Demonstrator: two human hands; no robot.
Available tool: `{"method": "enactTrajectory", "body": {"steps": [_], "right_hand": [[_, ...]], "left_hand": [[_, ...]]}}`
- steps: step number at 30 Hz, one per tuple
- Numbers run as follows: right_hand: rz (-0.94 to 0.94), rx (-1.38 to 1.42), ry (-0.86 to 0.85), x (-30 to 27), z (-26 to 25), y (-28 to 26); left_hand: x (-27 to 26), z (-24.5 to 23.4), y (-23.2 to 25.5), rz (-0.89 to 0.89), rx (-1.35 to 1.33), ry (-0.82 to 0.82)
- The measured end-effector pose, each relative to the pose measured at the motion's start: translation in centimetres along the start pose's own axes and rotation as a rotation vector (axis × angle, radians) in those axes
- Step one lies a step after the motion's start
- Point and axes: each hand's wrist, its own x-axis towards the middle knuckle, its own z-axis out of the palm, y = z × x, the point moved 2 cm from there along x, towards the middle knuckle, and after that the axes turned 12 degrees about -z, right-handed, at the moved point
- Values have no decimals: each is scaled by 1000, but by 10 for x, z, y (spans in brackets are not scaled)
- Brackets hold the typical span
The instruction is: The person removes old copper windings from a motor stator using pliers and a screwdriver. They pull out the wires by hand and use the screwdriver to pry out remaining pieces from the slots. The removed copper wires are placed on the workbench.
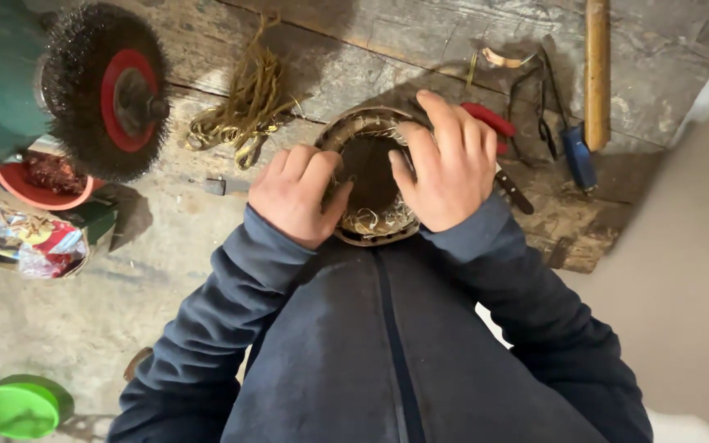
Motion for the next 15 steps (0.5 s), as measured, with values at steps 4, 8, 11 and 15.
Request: {"method": "enactTrajectory", "body": {"steps": [4,8,11,15], "right_hand": [[27,-31,8,-4,4,1],[57,-15,16,-4,6,2],[18,49,35,-5,1,6],[19,333,116,-18,-22,10]], "left_hand": [[-4,-3,-4,-52,-44,18],[-12,-13,-14,-105,-185,5],[-15,-21,-20,-102,-253,-2],[-23,-27,-22,-107,-271,-21]]}}
